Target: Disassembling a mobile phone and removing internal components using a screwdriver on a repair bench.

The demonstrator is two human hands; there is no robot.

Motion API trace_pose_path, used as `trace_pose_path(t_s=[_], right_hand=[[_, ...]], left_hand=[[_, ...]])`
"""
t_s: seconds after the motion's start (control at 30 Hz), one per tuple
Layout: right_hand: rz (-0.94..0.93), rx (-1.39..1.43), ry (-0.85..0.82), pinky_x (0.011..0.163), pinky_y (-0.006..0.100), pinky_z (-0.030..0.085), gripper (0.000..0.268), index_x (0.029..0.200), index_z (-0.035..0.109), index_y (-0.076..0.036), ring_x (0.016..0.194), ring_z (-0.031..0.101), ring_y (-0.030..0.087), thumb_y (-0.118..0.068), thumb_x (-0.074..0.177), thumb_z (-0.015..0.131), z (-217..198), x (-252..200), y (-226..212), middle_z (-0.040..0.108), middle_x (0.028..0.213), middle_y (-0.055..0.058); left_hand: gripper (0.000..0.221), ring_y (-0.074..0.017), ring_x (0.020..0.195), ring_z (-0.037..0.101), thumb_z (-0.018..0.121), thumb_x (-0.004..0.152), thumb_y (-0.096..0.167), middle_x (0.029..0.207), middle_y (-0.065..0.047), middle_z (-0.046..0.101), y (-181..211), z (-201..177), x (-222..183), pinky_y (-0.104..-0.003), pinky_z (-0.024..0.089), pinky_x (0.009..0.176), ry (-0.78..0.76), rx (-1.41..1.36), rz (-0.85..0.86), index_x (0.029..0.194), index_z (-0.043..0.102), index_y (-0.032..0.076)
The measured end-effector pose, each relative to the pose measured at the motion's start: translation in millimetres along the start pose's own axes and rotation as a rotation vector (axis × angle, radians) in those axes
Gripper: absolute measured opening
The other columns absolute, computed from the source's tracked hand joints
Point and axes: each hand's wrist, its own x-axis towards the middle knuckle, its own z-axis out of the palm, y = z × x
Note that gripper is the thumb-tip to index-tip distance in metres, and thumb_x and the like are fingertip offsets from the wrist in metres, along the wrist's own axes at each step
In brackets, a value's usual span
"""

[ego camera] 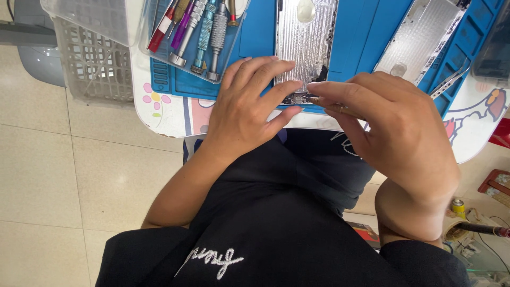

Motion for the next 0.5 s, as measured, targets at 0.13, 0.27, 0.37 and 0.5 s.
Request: trace_pose_path(t_s=[0.13, 0.27, 0.37, 0.5], right_hand=[[0.022, 0.051, 0.014, 0.060, 0.035, 0.050, 0.035, 0.116, 0.071, -0.002, 0.071, 0.065, 0.024, 0.003, 0.083, 0.081, -2.4, -1.8, 5.8, 0.068, 0.081, 0.011], [0.028, 0.159, 0.020, 0.064, 0.032, 0.054, 0.040, 0.119, 0.067, -0.001, 0.078, 0.068, 0.022, 0.007, 0.081, 0.078, -0.4, -4.0, 10.2, 0.069, 0.087, 0.011], [0.026, 0.194, 0.009, 0.067, 0.031, 0.056, 0.043, 0.122, 0.067, -0.003, 0.083, 0.070, 0.022, 0.007, 0.081, 0.078, 4.4, -10.2, 16.5, 0.070, 0.091, 0.010], [0.010, 0.193, -0.005, 0.071, 0.032, 0.055, 0.045, 0.126, 0.067, -0.005, 0.087, 0.070, 0.021, 0.004, 0.083, 0.081, 8.9, -14.5, 21.1, 0.072, 0.097, 0.008]], left_hand=[[0.030, -0.0245, 0.132, 0.055, 0.081, 0.098, 0.033, 0.137, -0.001, 0.061, 1.6, -2.5, 0.8, -0.049, 0.039, 0.118, 0.020, -0.020, 0.000, 0.120, 0.073, 0.014], [0.022, -0.0233, 0.126, 0.058, 0.082, 0.097, 0.026, 0.132, 0.001, 0.065, 1.8, -2.5, 1.1, -0.047, 0.041, 0.116, 0.041, -0.048, 0.001, 0.114, 0.075, 0.014], [0.018, -0.0231, 0.125, 0.059, 0.082, 0.097, 0.024, 0.131, 0.001, 0.066, 1.7, -1.3, 0.8, -0.047, 0.041, 0.115, 0.053, -0.044, 0.008, 0.111, 0.076, 0.015], [0.013, -0.0230, 0.123, 0.060, 0.082, 0.096, 0.023, 0.129, 0.001, 0.067, 3.9, -4.0, 3.5, -0.047, 0.042, 0.113, 0.069, -0.038, 0.020, 0.106, 0.078, 0.017]])
